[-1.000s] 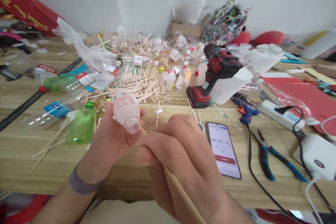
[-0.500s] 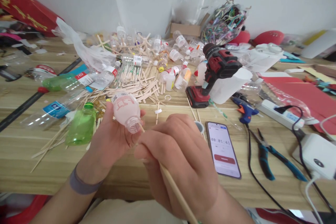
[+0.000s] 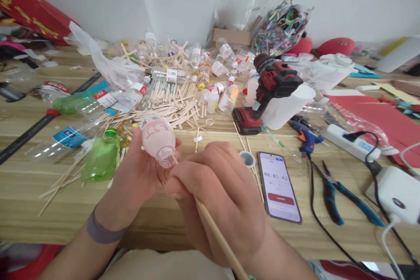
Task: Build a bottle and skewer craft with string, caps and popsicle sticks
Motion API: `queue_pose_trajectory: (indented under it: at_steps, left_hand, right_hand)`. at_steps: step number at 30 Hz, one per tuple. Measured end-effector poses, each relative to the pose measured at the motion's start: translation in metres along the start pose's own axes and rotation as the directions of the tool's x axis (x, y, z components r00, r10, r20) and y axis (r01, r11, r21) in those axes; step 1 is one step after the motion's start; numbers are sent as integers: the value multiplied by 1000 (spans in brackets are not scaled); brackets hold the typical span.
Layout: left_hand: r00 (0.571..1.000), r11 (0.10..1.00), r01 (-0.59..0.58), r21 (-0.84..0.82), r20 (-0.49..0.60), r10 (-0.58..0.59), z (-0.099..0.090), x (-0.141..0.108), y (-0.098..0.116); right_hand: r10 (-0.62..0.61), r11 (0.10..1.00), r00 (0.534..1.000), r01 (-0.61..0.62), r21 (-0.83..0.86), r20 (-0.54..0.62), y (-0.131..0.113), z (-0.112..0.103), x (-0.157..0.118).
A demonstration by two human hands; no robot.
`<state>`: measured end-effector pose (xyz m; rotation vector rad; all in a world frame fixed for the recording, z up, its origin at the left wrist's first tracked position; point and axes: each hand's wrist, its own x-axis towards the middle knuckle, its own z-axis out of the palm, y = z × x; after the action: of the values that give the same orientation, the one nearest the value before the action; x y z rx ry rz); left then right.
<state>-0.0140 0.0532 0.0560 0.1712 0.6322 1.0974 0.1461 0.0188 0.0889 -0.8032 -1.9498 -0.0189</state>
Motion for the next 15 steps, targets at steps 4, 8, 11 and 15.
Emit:
queue_pose_trajectory:
  at_steps: [4, 8, 11, 15]
  left_hand:
    - [1000, 1000, -7, 9, 24, 7, 2, -3, 0]
    - [1000, 1000, -6, 16, 24, 5, 2, -3, 0]
    - [1000, 1000, 4, 5, 19, -5, 1, -2, 0]
    - [1000, 1000, 4, -5, 11, -4, 1, -1, 0]
  right_hand:
    - [-9, 999, 1000, 9, -34, 19, 0, 3, 0]
    - [-26, 1000, 1000, 26, -17, 3, 0, 4, 0]
    - [0, 999, 1000, 0, -33, 17, 0, 1, -3]
    - [37, 997, 999, -35, -65, 28, -6, -6, -4]
